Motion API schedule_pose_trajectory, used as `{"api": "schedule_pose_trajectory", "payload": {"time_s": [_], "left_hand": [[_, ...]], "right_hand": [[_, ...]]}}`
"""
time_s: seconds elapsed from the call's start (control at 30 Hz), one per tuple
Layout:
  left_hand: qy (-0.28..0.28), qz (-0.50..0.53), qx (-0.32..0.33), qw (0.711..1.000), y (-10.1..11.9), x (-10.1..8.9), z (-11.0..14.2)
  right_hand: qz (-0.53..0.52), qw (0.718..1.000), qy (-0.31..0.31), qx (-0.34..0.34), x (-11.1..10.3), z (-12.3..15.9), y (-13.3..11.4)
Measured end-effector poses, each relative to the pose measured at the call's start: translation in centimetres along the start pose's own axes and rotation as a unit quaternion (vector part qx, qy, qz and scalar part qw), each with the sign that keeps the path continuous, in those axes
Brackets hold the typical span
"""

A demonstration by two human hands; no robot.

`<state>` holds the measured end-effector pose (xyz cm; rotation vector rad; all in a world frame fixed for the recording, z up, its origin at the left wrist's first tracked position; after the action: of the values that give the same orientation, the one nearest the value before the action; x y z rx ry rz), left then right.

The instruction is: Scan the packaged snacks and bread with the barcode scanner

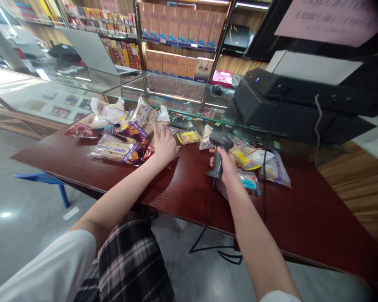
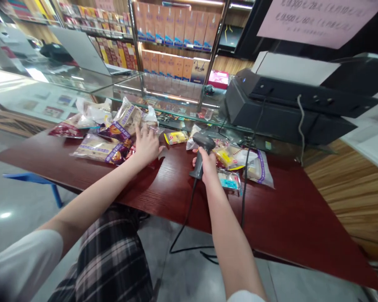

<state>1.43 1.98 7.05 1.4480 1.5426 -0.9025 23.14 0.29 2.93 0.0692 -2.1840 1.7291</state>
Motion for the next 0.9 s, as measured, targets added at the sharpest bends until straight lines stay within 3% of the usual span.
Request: {"api": "schedule_pose_trajectory", "payload": {"time_s": [0.1, 0.17, 0.23, 0.37, 0.5, 0.6, 0.67, 0.73, 0.83, 0.9], "left_hand": [[-0.021, -0.004, 0.058, 0.998, 3.1, -0.1, -2.0], [-0.077, 0.007, 0.104, 0.992, 4.9, 1.0, -3.3], [-0.139, 0.005, 0.102, 0.985, 5.6, 2.7, -4.2], [-0.151, 0.005, 0.095, 0.984, 5.3, 5.4, -4.9], [-0.124, 0.027, 0.098, 0.987, 4.7, 6.3, -5.1], [-0.136, 0.102, 0.074, 0.983, 4.2, 6.3, -5.9], [-0.159, 0.215, 0.028, 0.963, 3.6, 6.2, -6.6], [-0.179, 0.391, -0.019, 0.903, 2.9, 6.1, -7.2], [-0.203, 0.657, -0.055, 0.724, 1.9, 5.8, -7.7], [-0.237, 0.754, -0.069, 0.609, 1.4, 5.7, -7.8]], "right_hand": [[-0.002, 1.000, 0.003, 0.006, 0.0, -0.1, 0.3], [-0.003, 1.000, 0.009, 0.008, -0.1, -0.1, 0.5], [-0.004, 1.000, 0.016, 0.010, -0.2, -0.2, 0.5], [-0.019, 0.999, 0.028, 0.003, -0.7, -0.5, 0.2], [-0.032, 0.999, 0.041, -0.002, -1.0, -0.6, -0.2], [-0.028, 0.999, 0.043, 0.004, -1.0, -0.5, -0.3], [-0.023, 0.999, 0.041, 0.007, -0.9, -0.4, -0.3], [-0.020, 0.999, 0.031, 0.008, -0.7, -0.3, -0.3], [-0.024, 1.000, 0.004, 0.014, -0.2, 0.1, -0.2], [-0.037, 0.999, -0.018, 0.020, 0.4, 0.6, -0.3]]}}
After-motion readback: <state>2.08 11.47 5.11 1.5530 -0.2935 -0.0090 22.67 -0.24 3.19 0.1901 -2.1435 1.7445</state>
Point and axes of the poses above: each hand's wrist, its own z-axis away from the middle knuckle, its own x-axis out of the palm, y = z × x, the point moved 5 cm from there along -z, towards the middle knuckle, and after that the axes turned 14 degrees about -x, right-handed, at the moved point
